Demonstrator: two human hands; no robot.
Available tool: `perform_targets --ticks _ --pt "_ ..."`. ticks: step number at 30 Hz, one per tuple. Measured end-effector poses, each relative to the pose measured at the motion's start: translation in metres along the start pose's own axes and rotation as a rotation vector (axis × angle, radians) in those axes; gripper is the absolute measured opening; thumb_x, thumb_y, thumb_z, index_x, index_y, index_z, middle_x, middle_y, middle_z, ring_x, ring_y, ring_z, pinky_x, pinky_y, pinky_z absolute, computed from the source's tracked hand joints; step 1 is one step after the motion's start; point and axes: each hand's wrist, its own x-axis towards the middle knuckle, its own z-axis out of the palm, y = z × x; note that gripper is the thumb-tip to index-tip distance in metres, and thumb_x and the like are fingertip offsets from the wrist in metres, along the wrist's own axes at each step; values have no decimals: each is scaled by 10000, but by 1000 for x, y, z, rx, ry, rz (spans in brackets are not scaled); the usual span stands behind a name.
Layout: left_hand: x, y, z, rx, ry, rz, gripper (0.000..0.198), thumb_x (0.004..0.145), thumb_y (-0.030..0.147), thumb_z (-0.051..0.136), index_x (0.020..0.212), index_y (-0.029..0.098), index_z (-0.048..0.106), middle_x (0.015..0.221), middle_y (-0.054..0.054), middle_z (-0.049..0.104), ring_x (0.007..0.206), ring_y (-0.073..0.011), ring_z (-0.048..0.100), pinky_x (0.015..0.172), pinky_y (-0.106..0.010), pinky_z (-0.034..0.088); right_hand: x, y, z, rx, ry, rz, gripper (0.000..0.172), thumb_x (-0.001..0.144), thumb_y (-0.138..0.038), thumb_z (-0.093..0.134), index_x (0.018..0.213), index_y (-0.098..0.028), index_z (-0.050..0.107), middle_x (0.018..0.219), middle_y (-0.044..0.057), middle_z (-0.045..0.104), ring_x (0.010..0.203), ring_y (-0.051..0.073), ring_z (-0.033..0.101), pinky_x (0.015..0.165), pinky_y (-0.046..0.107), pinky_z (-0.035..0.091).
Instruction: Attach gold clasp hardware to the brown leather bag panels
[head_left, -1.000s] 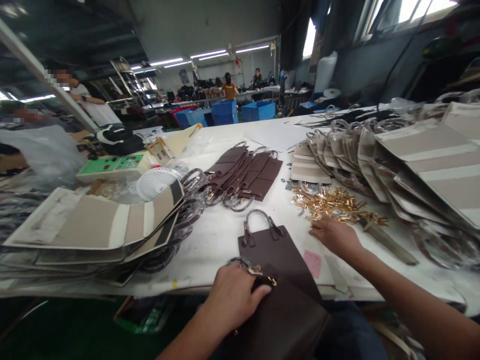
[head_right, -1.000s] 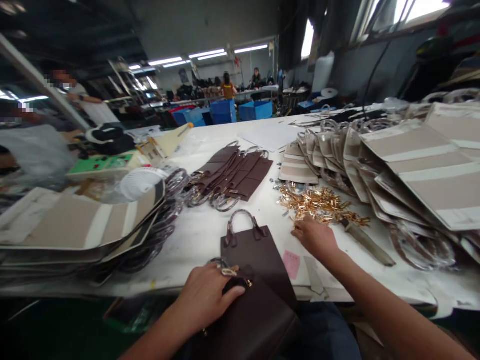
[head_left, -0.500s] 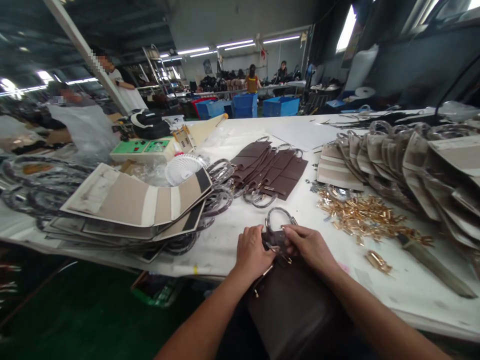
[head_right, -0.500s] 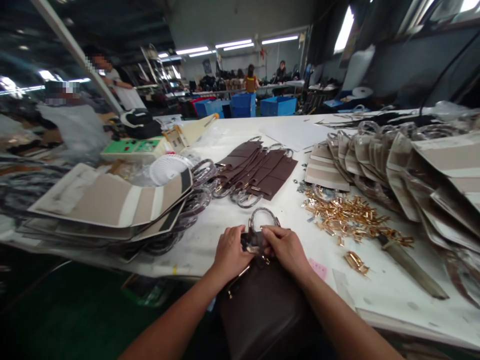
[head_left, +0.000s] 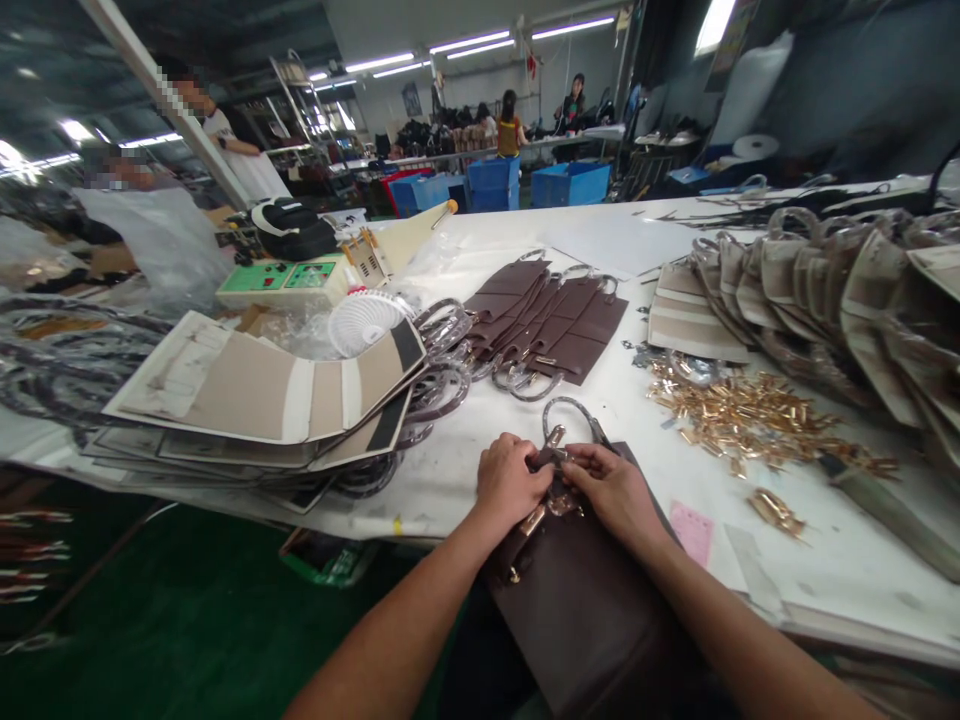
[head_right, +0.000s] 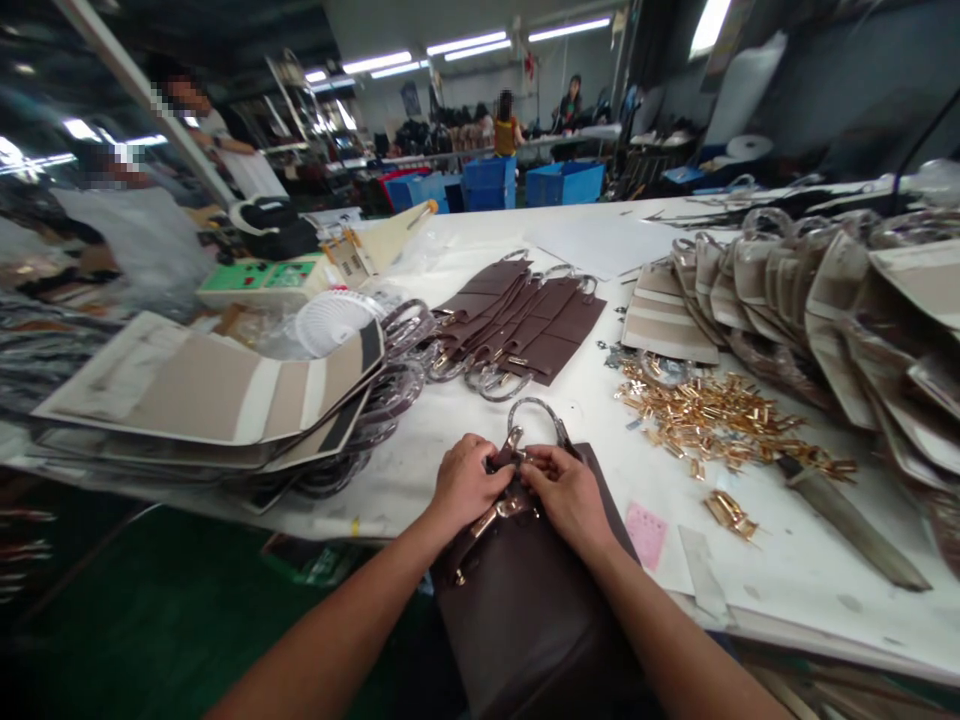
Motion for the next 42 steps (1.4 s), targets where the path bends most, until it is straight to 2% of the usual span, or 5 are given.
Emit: perform_targets --ticks 6,13,20,27,42 --pt "2 -4 -8 -121 -36 -100 74 791 223 642 864 214 650 829 -16 671 787 -195 627 723 -294 444 -5 -1 -5 -64 -1 -25 365 824 -521 745 969 -186 755 862 59 772 783 238 703 683 330 543" --pt "9 -18 -15 -338 -153 -201 464 717 159 665 1180 162 638 921 -19 733 727 -143 651 660 -234 485 -9 -6 -3 -173 -22 -81 335 869 -492 686 1000 -190 752 851 42 761 762 220 695 684 316 527" --pt "19 -15 -22 -386 -344 -114 60 659 174 642 691 176 692 605 22 621 622 -160 575 558 -251 399 -11 -3 -2 -255 -64 -201 347 916 -399 641 1172 -211 780 1156 73 784 1068 267 714 990 395 511" --pt "15 -15 -29 -501 -317 -113 136 645 156 643 755 200 712 637 31 653 629 -151 572 570 -244 388 -10 -4 -1 -239 -69 -172 332 915 -420 650 1142 -217 782 1078 58 796 961 257 734 914 380 544" --pt "-23 0 -30 -1059 -128 -382 387 662 169 714 1041 130 777 747 -12 701 608 -109 608 558 -211 459 -30 -26 1 -343 -2 -256 286 875 -398 674 1070 -226 795 924 42 797 822 230 737 762 341 570"
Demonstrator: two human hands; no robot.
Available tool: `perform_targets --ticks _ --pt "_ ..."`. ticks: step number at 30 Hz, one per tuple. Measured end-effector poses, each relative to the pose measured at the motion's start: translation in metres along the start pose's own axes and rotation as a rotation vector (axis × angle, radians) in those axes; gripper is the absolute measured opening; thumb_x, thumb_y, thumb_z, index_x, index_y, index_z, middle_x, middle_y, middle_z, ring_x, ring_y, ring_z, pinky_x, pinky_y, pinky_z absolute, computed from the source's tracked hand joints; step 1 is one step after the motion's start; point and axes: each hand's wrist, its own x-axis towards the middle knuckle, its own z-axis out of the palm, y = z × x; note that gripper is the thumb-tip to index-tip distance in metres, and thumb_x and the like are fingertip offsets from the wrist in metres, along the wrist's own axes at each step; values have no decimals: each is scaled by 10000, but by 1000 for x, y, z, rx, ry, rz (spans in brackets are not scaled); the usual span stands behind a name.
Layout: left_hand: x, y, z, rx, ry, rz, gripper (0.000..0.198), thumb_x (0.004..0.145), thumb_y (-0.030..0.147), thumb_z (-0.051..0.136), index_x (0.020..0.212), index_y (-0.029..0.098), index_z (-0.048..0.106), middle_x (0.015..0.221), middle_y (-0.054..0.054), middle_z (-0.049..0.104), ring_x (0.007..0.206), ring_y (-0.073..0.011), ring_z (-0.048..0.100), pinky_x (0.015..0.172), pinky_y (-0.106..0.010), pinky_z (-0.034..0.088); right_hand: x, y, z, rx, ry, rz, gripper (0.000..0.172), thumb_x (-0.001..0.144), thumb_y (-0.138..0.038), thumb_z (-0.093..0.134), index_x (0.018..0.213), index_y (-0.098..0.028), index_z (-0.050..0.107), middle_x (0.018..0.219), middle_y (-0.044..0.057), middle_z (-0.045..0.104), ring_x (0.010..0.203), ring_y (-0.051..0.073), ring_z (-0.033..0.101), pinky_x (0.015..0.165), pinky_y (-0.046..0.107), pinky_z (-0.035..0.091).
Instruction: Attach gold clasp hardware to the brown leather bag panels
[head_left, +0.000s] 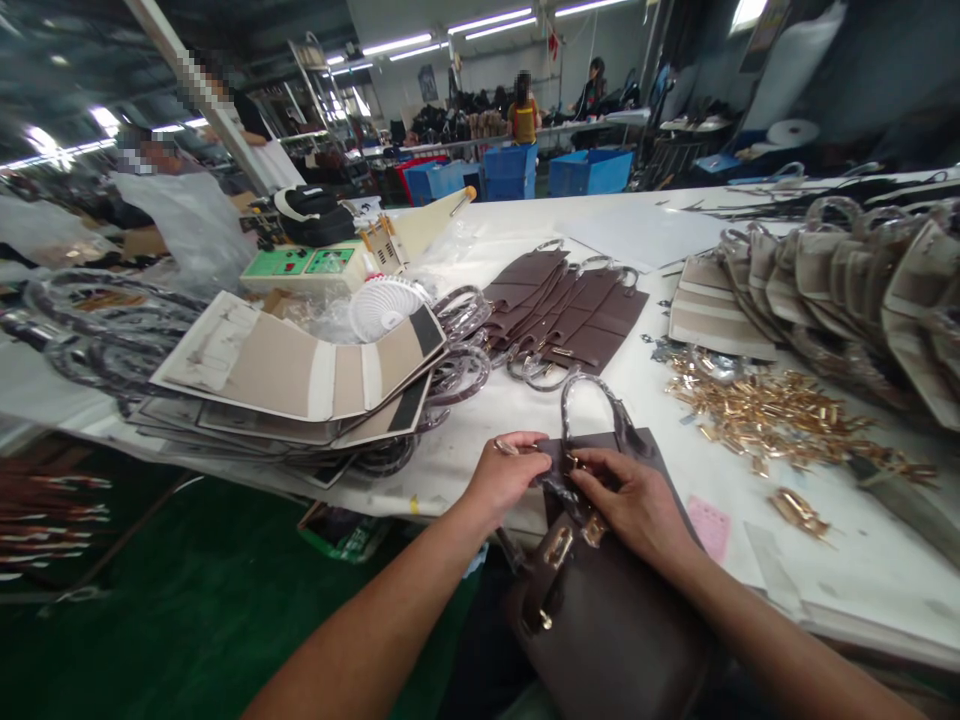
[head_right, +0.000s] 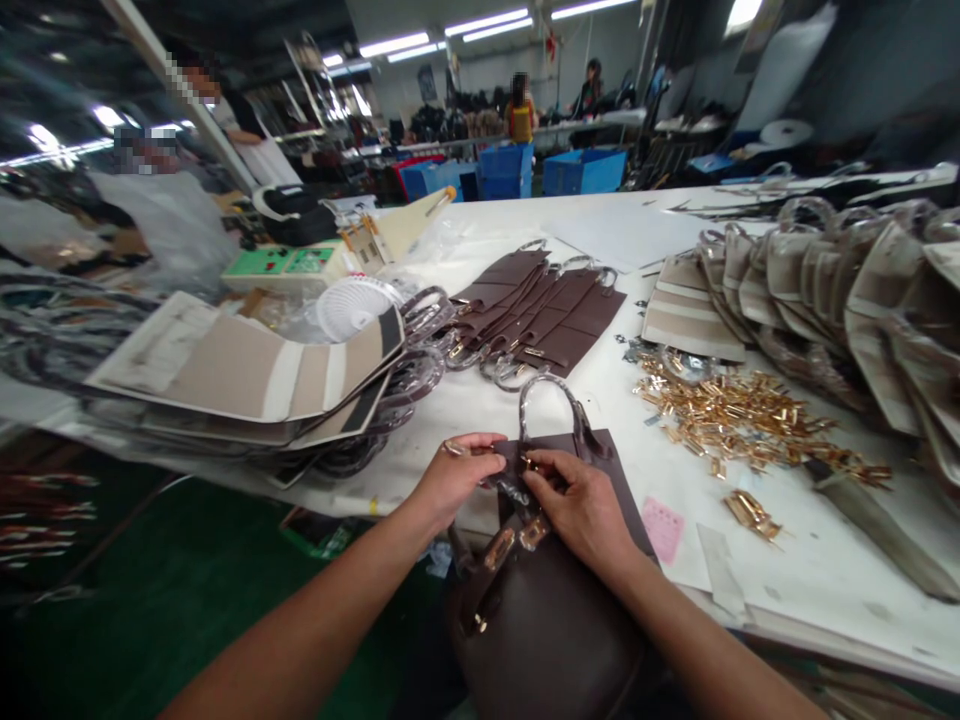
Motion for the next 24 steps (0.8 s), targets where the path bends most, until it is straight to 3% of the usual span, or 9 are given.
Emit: perform_targets --ticks 4,12,24 --pt "-7 5 3 -18 -10 -1 290 657 178 712 931 132 798 692 -13 691 575 -112 593 513 -207 441 -2 -9 -1 -16 -2 7 273 868 -409 671 1033 -226 788 803 27 767 705 214 708 666 329 547" --pt "-15 12 12 -71 -73 37 282 629 202 751 897 135 808 715 -18 715 581 -121 615 520 -218 482 -7 -10 -6 46 -1 112 312 863 -459 678 1050 -221 754 813 30 771 713 223 721 657 334 547" --pt "-21 17 24 -92 -28 22 266 648 201 753 897 131 814 716 -31 724 601 -123 636 561 -215 512 -12 -16 -11 -58 31 -79 151 899 -338 660 993 -236 720 741 -15 714 647 174 668 620 279 516"
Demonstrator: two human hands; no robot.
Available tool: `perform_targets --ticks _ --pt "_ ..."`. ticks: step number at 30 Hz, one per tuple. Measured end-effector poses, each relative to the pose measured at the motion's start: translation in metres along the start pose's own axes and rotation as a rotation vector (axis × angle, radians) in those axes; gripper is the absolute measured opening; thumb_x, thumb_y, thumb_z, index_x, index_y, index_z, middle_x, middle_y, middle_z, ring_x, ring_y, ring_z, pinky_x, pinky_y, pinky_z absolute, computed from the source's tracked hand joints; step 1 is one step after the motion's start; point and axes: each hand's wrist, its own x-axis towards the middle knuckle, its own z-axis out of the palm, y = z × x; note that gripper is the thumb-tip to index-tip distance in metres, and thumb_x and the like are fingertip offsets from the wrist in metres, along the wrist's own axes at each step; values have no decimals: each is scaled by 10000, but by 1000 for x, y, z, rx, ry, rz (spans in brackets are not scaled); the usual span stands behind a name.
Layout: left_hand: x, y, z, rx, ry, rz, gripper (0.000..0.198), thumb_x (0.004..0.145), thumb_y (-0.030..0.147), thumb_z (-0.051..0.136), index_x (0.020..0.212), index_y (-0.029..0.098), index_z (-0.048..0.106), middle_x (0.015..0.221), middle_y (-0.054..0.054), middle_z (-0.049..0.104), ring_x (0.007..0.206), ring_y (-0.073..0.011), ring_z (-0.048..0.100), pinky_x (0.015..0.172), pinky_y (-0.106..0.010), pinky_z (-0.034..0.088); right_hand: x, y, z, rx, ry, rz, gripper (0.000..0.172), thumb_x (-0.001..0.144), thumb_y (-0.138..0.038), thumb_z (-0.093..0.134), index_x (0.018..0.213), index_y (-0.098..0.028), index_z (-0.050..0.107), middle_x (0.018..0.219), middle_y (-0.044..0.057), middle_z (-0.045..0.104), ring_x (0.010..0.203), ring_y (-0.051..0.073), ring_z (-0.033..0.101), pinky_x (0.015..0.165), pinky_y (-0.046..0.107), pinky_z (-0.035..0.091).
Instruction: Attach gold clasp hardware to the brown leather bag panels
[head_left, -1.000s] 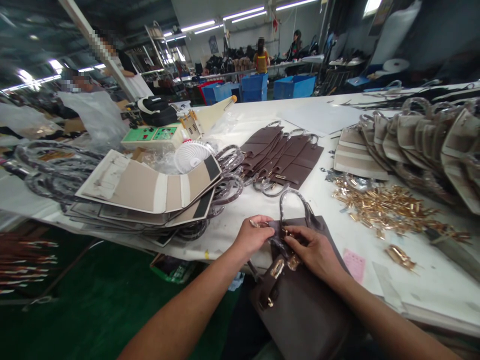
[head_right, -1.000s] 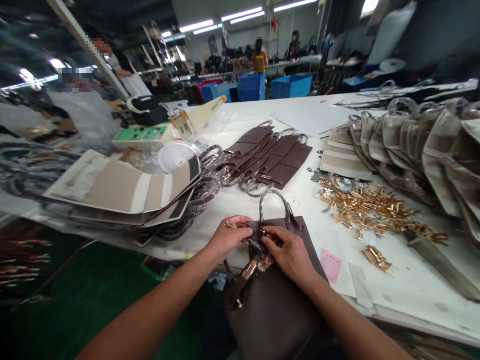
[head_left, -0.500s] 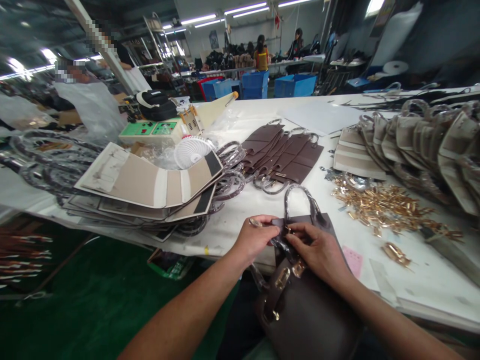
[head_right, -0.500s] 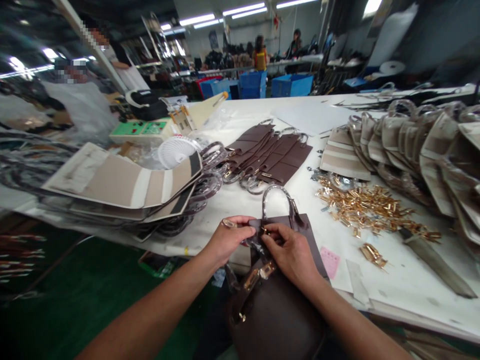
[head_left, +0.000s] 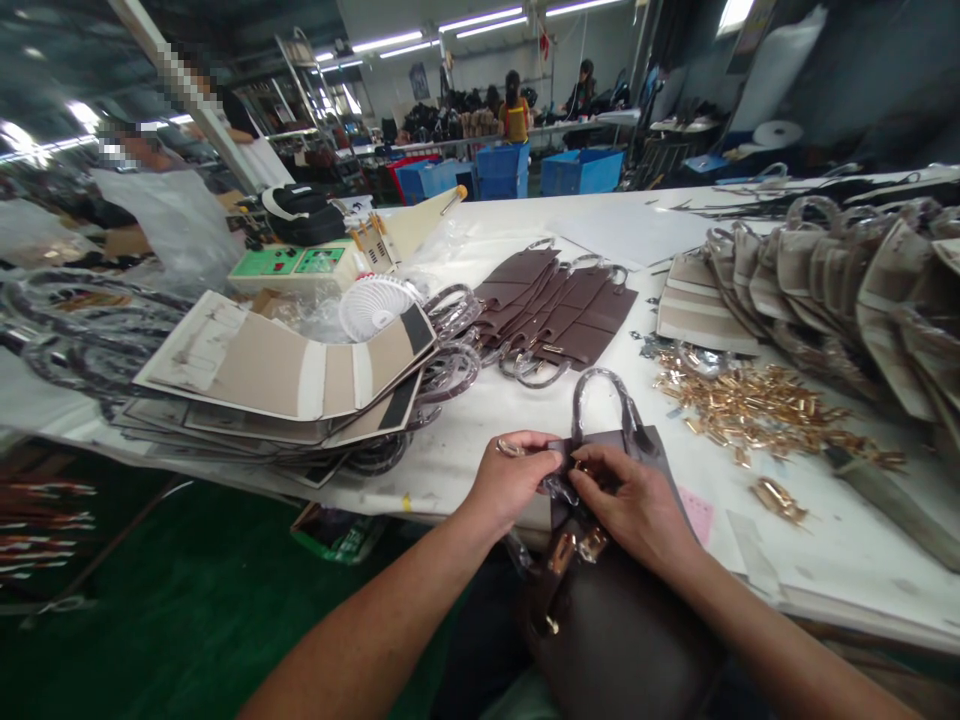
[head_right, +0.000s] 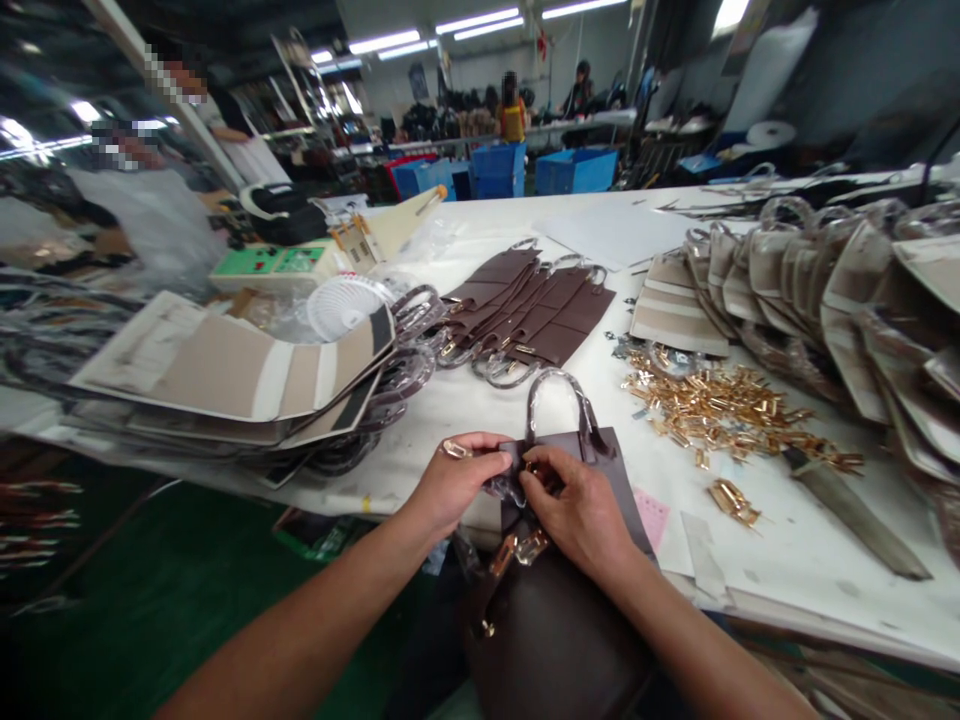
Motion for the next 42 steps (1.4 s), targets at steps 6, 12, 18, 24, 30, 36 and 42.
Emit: perform_targets --ticks 6,12,18,24,30,36,42 --pt "0 -8 0 38 25 48 193 710 223 747 873 146 815 687 -33 731 585 -128 622 565 -225 509 3 -2 -5 -57 -85 -59 152 930 -290 622 1029 -249 730 857 -4 755 717 179 695 684 284 529" --pt "-6 -4 0 219 -21 160 205 800 245 718 956 169 828 827 -53 789 717 -165 682 640 -237 520 7 -3 -5 -19 -120 68 165 904 -330 639 1035 -245 694 804 7 749 717 204 711 661 303 530" --pt "-7 5 -4 341 -119 228 227 846 278 697 1007 184 827 903 -58 805 797 -193 709 686 -249 526 15 5 -6 111 -88 183 180 846 -361 714 926 -235 614 791 8 735 723 200 703 657 296 510" --pt "25 -13 -21 437 -84 193 240 852 307 649 997 168 780 906 -56 793 768 -195 702 647 -260 524 26 7 -5 192 -153 161 223 832 -317 759 1020 -219 690 787 -20 728 702 165 678 634 255 498" --pt "47 -30 -30 802 -50 300 235 906 258 549 1029 198 740 974 -51 768 907 -227 703 855 -353 540 32 68 -89 -511 124 191 241 982 -418 571 1019 -263 753 1026 16 768 825 181 705 744 284 512" --pt "49 -20 -22 1196 -11 639 330 854 154 615 1178 186 672 1169 -105 696 1123 -299 613 1011 -468 505 32 136 -157 -770 159 345 323 973 -461 538 1095 -288 782 1200 81 731 916 276 697 678 341 431" --pt "44 -4 -3 1482 -135 1016 665 923 69 536 1554 221 394 1490 -116 556 1346 -301 497 1122 -465 412 31 143 -149 -912 63 260 321 1013 -453 500 1186 -339 746 1213 44 727 978 249 683 672 316 404"
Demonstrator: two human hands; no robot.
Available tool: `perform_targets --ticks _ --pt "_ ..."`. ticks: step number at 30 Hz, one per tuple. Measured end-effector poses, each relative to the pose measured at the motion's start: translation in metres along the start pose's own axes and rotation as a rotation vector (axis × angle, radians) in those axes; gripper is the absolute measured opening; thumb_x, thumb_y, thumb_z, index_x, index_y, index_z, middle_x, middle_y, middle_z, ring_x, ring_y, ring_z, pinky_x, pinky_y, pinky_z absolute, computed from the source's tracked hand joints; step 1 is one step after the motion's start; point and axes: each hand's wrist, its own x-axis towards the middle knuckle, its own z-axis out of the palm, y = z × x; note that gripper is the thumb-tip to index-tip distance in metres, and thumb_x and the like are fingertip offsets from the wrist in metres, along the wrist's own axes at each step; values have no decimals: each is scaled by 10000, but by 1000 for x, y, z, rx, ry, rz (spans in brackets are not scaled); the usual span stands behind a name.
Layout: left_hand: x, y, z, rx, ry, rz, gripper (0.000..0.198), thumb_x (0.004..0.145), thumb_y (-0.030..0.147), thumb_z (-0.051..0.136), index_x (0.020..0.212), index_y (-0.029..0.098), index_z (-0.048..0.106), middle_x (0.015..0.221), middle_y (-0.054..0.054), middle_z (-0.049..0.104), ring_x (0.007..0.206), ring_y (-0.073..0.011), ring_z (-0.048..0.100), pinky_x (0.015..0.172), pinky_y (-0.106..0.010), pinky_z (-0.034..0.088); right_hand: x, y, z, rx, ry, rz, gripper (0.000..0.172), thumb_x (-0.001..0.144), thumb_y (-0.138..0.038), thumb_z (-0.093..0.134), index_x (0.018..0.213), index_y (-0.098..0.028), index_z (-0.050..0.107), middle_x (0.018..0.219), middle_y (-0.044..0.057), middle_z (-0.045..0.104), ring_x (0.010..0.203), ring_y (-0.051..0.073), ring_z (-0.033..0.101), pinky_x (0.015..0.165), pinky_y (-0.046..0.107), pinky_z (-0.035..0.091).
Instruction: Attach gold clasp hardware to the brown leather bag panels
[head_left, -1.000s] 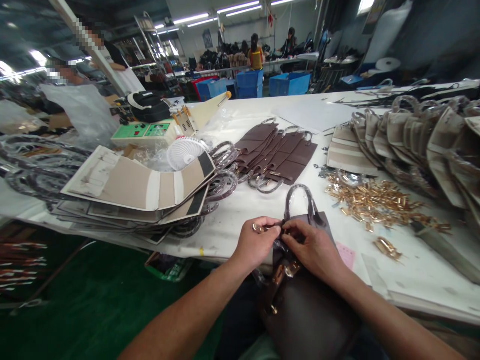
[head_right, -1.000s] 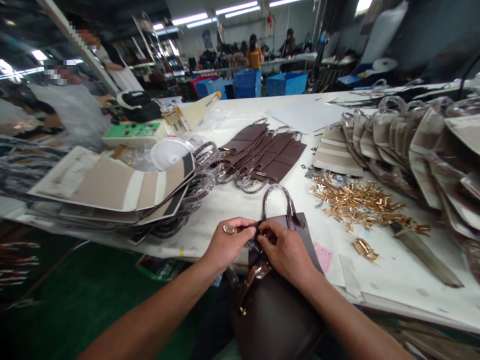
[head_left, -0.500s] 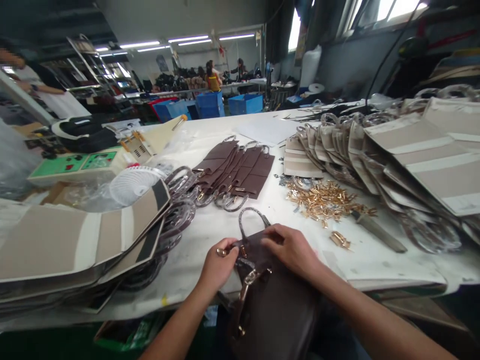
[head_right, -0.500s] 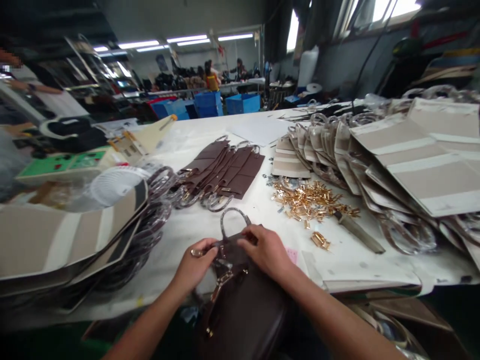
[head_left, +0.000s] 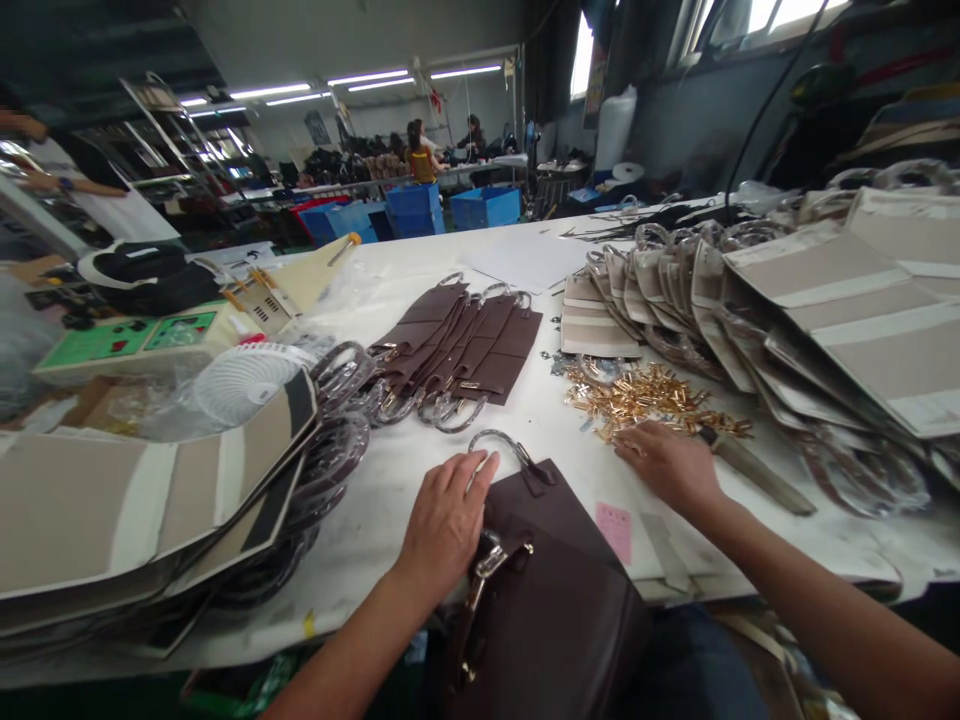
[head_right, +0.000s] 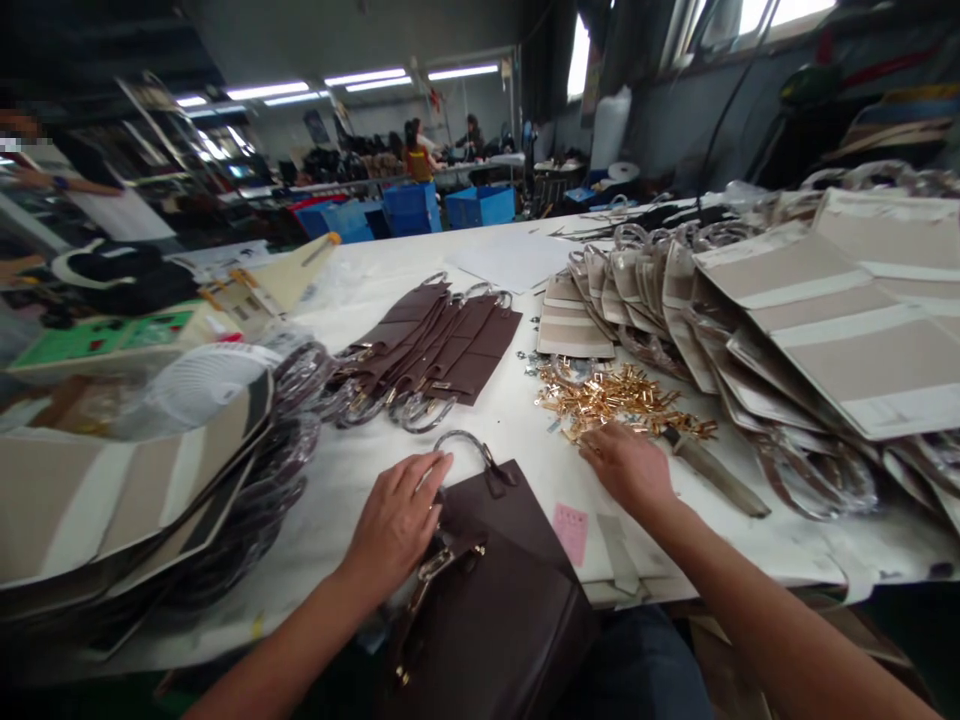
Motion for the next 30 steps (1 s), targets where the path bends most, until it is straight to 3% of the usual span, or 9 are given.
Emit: perform_targets --ticks 4,6,8,12,16,20,23,27,30 --pt "21 7 -4 -31 -252 208 427 955 132 574 1372 225 572 1320 -92 667 1245 -280 573 1085 -441 417 10 1 -6 14 -66 -39 260 972 -451 562 1088 -334 763 1135 26 756 957 237 686 650 303 370" --pt "32 7 -2 -65 -379 222 288 959 212 619 1246 222 641 1170 -77 707 1098 -264 632 986 -413 462 17 3 -10 22 -81 -55 216 915 -448 628 1016 -323 773 1034 21 775 892 238 692 619 299 336" --pt "40 6 4 -81 -422 177 271 956 300 649 1213 215 665 1133 -81 708 1041 -267 645 911 -398 478 25 3 -14 27 -86 -63 164 871 -404 658 898 -293 777 884 33 774 793 242 688 593 303 299" --pt "47 2 19 -147 -346 55 384 917 415 699 1231 193 687 1116 -100 705 1074 -301 625 911 -413 479 30 -3 -26 64 -38 -59 202 869 -310 604 733 -237 734 762 70 747 730 244 676 611 314 327" --pt "48 1 29 -228 -318 24 321 889 378 731 1158 202 722 1090 -88 709 1077 -282 619 936 -389 484 13 -33 -33 344 4 -73 335 967 -446 507 967 -247 777 966 63 778 845 228 694 679 311 455" --pt "49 2 31 -257 -303 -4 219 900 345 712 1072 212 735 1027 -68 706 1043 -266 624 923 -377 503 -13 -81 -17 1043 -250 84 444 911 -598 605 983 -193 770 688 12 690 588 180 606 543 289 435" --pt "48 4 32 -263 -263 -60 301 899 325 703 1170 195 687 1122 -87 685 1089 -270 610 951 -383 511 -25 -102 0 1280 -347 190 425 862 -588 689 959 -178 748 643 -22 648 530 136 538 526 261 401" --pt "55 7 35 -215 -225 -51 449 930 211 594 1375 161 570 1469 -132 543 1294 -308 505 1068 -439 467 -30 -106 7 1295 -340 176 403 860 -566 710 963 -177 738 710 -4 684 641 155 591 610 266 441" --pt "68 7 35 -185 -288 37 368 924 129 520 1270 159 640 1372 -129 618 1235 -322 523 1024 -469 477 -34 -107 5 1193 -354 133 365 890 -545 682 960 -191 735 755 0 703 712 173 621 668 277 458"
